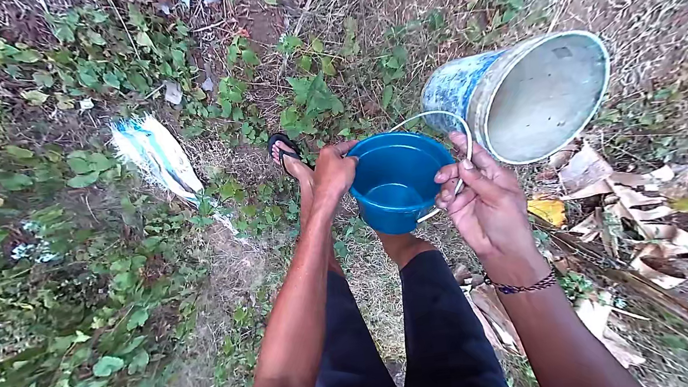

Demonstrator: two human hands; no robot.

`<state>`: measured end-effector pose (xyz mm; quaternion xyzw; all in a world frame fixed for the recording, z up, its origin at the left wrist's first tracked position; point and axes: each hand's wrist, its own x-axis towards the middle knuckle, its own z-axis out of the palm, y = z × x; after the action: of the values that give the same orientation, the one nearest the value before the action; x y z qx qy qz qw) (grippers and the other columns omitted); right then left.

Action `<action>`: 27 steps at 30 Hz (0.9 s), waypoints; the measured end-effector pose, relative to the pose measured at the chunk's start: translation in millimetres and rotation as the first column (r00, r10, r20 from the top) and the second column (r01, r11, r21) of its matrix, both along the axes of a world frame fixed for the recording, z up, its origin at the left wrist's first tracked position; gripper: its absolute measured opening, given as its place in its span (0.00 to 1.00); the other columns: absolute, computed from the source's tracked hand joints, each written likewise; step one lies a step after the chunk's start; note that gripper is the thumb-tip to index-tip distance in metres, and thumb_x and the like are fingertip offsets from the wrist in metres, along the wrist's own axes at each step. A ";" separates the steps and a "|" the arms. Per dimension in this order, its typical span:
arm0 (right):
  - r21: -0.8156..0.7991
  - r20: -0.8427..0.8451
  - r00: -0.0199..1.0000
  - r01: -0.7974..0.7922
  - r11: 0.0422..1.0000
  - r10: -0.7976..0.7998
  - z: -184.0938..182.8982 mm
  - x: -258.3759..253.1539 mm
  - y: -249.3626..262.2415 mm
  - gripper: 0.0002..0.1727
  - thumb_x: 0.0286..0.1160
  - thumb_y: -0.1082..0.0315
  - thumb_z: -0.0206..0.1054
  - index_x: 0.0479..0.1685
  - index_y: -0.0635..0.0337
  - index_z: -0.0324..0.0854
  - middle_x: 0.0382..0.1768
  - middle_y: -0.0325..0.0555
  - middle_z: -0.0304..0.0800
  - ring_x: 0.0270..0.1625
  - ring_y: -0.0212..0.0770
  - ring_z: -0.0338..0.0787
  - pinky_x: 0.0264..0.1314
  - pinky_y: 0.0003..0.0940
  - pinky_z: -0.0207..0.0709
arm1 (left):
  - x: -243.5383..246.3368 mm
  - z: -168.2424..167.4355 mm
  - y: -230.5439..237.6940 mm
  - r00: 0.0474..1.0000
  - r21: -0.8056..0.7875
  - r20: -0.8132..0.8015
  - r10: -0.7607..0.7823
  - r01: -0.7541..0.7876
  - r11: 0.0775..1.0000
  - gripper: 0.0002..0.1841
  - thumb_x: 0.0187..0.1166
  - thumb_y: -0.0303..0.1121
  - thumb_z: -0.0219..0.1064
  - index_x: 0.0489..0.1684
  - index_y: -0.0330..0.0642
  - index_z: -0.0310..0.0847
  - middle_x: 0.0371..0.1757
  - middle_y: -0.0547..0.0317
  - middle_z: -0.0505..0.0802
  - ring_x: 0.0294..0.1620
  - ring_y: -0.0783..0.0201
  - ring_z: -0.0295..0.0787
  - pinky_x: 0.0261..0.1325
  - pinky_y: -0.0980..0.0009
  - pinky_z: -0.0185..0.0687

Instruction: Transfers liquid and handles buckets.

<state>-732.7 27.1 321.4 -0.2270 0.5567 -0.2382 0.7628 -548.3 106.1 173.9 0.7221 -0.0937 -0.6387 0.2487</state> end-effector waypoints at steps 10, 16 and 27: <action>0.012 0.011 1.000 -0.011 1.000 0.011 -0.5 1.0 -0.7 0.25 0.94 0.69 0.41 0.86 0.55 0.65 0.35 0.48 0.90 0.27 0.35 0.89 0.31 0.29 0.88 | -5.4 0.7 -0.1 1.000 -0.010 0.012 0.009 -0.009 1.000 0.17 0.78 0.26 0.64 0.61 0.51 0.92 0.55 0.54 0.96 0.55 0.59 0.94 0.60 0.49 0.88; 0.000 0.022 1.000 -0.009 1.000 0.009 -4.4 -7.3 -3.6 0.24 0.94 0.68 0.43 0.84 0.55 0.67 0.36 0.48 0.90 0.28 0.35 0.89 0.33 0.29 0.88 | -7.1 2.8 -4.4 0.998 -0.002 0.027 -0.049 0.049 0.999 0.18 0.78 0.27 0.64 0.63 0.52 0.91 0.57 0.54 0.96 0.58 0.57 0.93 0.64 0.46 0.86; -0.119 -0.019 0.994 -0.106 0.987 0.104 -3.7 -3.6 4.8 0.25 0.94 0.65 0.46 0.87 0.53 0.66 0.24 0.35 0.78 0.14 0.26 0.67 0.16 0.19 0.66 | -1.4 29.6 -5.3 0.978 -0.047 0.120 -0.172 0.179 0.983 0.19 0.81 0.28 0.62 0.67 0.52 0.89 0.61 0.56 0.95 0.63 0.58 0.91 0.70 0.47 0.83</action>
<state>-736.3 31.9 317.7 -0.3028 0.5333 -0.2293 0.7559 -549.7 100.7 203.5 0.7393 -0.1896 -0.6123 0.2061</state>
